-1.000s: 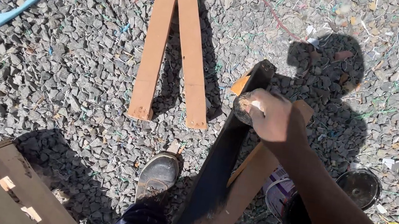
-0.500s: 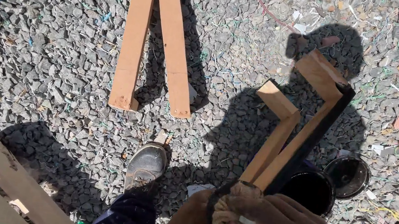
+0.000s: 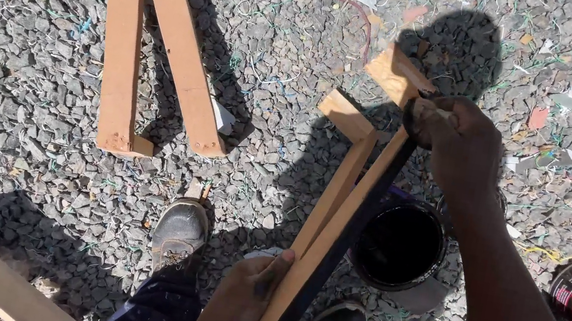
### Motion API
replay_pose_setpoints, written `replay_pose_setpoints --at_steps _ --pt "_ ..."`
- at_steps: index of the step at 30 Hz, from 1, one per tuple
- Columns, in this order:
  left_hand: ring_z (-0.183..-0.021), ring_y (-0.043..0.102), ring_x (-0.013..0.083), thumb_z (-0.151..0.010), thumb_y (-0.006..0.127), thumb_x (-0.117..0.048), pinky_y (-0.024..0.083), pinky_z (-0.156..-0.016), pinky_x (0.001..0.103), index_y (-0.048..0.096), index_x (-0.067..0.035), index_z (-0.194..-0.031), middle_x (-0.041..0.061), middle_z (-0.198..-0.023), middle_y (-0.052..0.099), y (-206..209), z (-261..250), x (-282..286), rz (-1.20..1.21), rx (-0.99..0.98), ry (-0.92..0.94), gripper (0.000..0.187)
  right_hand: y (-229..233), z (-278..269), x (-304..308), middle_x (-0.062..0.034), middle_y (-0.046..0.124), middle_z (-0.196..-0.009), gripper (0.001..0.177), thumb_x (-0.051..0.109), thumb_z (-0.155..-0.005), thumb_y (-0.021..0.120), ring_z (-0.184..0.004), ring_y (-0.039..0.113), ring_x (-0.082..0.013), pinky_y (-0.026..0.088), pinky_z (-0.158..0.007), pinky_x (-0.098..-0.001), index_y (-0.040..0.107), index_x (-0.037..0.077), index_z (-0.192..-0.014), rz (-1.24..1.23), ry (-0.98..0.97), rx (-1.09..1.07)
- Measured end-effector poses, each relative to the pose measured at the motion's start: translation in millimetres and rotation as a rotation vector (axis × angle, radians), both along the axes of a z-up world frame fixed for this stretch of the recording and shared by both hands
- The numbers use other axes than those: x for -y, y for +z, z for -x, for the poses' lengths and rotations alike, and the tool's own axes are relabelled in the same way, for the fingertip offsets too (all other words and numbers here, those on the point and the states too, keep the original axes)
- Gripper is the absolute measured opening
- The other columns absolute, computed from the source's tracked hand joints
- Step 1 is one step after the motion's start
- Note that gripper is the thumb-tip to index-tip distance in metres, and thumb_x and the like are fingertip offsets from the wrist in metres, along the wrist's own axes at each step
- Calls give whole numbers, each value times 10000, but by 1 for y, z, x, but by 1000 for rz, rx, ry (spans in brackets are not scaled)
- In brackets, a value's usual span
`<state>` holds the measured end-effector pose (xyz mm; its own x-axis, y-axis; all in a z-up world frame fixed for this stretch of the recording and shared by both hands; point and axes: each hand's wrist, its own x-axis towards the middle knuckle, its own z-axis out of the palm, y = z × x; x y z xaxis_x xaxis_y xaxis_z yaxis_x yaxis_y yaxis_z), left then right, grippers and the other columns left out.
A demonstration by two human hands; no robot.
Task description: The person paints wooden letter-shaped pieces black using a sponge. They repeatedly dip the sponge into a paint can and apply the paint to the surfaces of the letters, turning them to cover different sides.
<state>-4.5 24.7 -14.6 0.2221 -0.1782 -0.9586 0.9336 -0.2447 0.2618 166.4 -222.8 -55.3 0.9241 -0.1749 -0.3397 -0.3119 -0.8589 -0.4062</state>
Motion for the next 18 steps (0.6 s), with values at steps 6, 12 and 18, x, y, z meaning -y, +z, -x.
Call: replay_pose_setpoints --at_steps 6,12,18 --pt "-521 419 135 -1010 514 -579 331 -550 343 430 -143 -614 6 -563 453 -2 4 -2 -41 69 88 595 101 161 -71 -54 855 -922 247 221 -781 751 -819 762 -136 619 -695 -314 808 12 -901 -755 -304 -263" --pt "-611 591 138 -966 526 -508 457 -605 293 798 -45 -793 47 -686 689 18 -11 6 -170 80 63 564 64 174 -12 -122 639 -645 279 266 -959 630 -603 580 -206 454 -561 -360 763 55 -1083 -318 -709 -233" --pt "-701 677 190 -917 548 -567 490 -631 337 824 -141 -1115 71 -793 777 35 -25 7 -414 -81 -50 546 -53 162 24 -166 777 -1078 405 330 -983 558 -986 724 -343 520 -825 -468 729 88 -1259 -33 -290 -354"
